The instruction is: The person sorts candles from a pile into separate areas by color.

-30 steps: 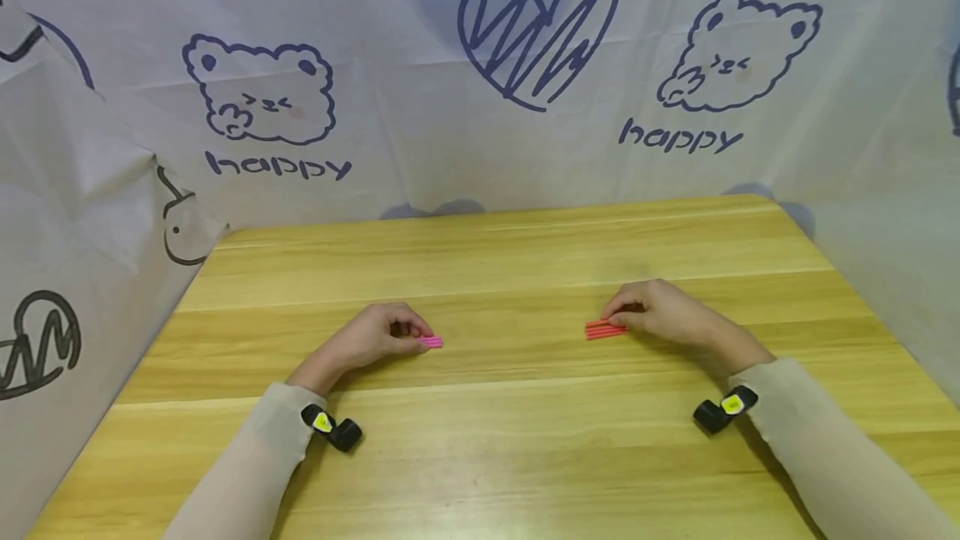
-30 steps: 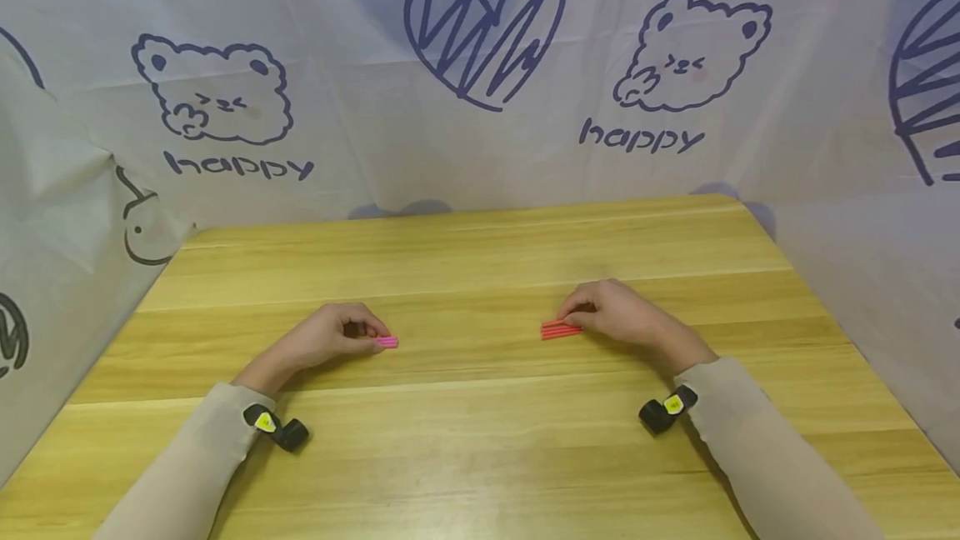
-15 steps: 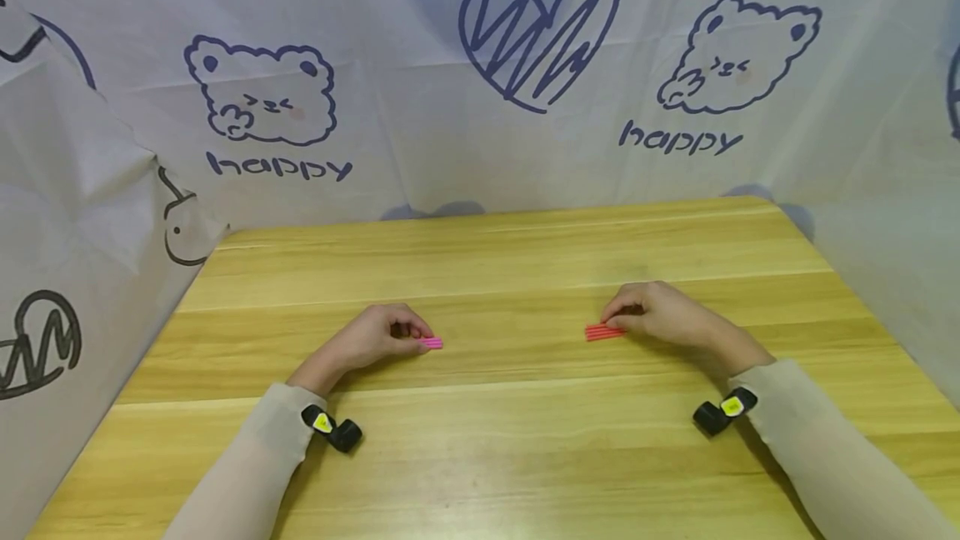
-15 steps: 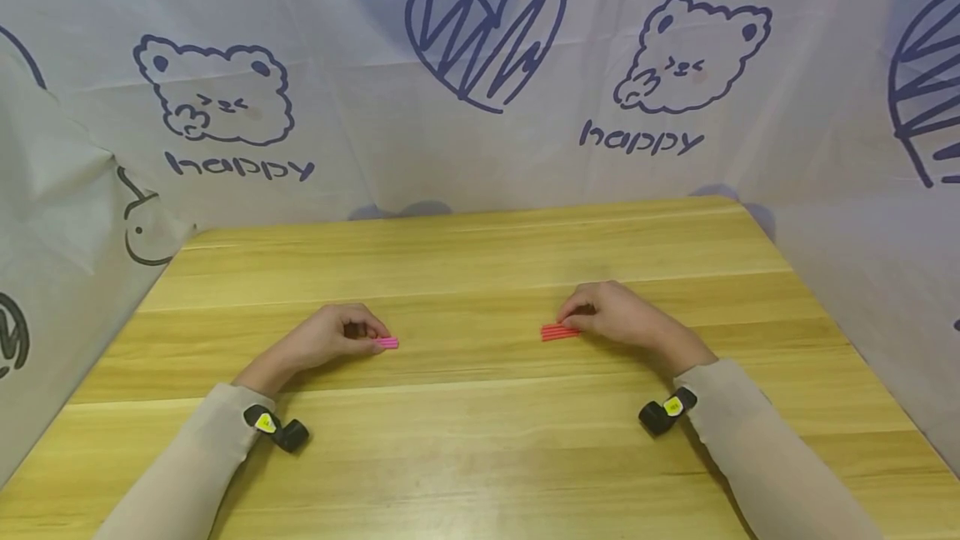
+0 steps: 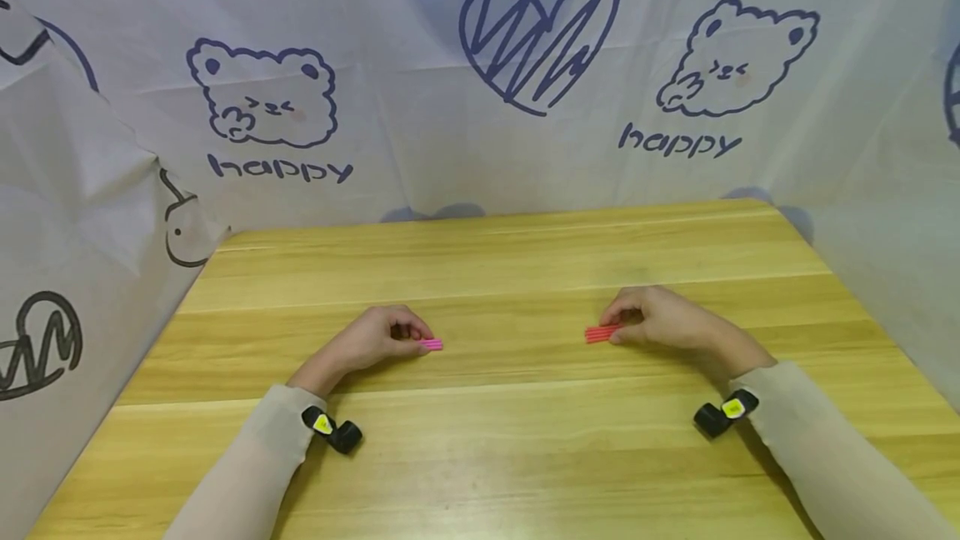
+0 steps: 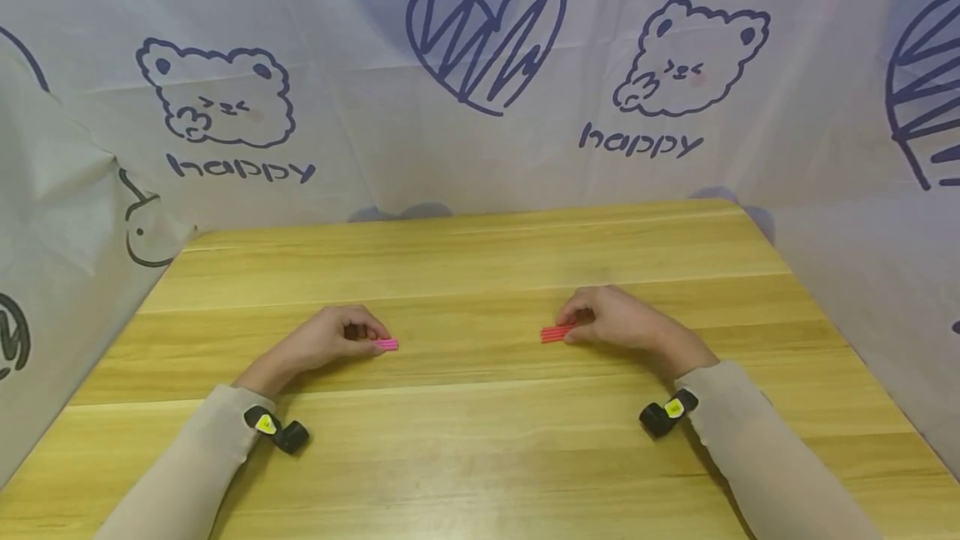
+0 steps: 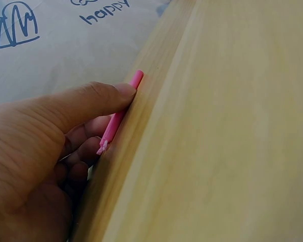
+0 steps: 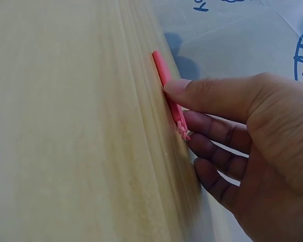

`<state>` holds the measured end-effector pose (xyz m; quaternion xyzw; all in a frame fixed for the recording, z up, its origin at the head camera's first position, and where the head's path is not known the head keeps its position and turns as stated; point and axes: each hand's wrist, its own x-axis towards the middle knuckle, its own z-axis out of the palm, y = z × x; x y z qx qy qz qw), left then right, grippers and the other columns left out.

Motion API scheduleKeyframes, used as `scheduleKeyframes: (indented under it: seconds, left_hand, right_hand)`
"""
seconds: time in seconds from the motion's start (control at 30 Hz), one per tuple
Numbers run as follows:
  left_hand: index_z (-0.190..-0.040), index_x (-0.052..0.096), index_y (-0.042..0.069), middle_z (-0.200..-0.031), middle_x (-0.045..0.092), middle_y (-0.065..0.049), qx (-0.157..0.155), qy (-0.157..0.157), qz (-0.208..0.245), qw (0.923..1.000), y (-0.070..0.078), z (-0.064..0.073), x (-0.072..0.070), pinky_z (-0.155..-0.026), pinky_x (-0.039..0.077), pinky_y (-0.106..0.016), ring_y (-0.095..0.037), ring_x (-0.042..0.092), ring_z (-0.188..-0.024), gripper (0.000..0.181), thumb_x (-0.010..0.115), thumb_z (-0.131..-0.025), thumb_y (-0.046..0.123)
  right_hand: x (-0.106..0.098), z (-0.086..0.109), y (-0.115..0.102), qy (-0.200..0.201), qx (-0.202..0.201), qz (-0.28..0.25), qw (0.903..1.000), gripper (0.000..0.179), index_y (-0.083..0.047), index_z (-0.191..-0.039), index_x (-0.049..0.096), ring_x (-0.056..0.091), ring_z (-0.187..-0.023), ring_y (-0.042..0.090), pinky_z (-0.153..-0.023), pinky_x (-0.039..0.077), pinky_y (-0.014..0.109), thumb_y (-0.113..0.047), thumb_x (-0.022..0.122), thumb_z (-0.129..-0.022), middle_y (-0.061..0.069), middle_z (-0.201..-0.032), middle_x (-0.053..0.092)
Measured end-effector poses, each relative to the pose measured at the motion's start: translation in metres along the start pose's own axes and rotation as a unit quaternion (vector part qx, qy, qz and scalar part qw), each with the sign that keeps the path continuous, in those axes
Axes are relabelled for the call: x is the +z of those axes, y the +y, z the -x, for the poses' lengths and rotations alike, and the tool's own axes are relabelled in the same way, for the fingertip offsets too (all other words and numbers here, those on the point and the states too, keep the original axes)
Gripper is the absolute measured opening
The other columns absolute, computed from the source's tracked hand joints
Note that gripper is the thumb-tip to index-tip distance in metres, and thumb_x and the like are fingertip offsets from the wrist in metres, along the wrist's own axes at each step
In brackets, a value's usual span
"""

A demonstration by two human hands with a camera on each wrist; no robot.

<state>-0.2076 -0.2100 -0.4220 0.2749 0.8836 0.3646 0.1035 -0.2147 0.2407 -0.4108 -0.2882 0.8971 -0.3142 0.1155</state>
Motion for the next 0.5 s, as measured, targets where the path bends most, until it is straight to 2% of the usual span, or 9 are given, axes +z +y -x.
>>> scheduleKeyframes:
  seconds: [0.23,0.5]
  left_hand:
    - [-0.101,0.075,0.016,-0.094,0.066,0.007,0.001,-0.002,-0.003,1.0,0.0001,-0.0011,-0.0007,-0.067,0.046,-0.027,-0.015,0.055,-0.078,0.016,0.077,-0.086,0.017]
    - [-0.101,0.075,0.016,-0.09,0.064,0.006,0.006,-0.005,0.006,0.9999,0.0018,-0.0015,-0.0027,-0.066,0.047,-0.027,-0.015,0.055,-0.078,0.018,0.078,-0.085,0.023]
  right_hand:
    - [-0.0007,0.0008,-0.0019,-0.001,-0.002,0.005,1.0,0.016,-0.018,-0.101,0.075,0.058,-0.088,0.013,-0.08,0.049,0.034,-0.018,0.078,-0.085,-0.008,-0.095,0.064]
    - [-0.0018,0.0032,-0.002,0.011,-0.001,-0.006,0.9999,0.016,-0.018,-0.102,0.074,0.059,-0.091,0.014,-0.084,0.048,0.036,-0.023,0.076,-0.087,-0.007,-0.097,0.065]
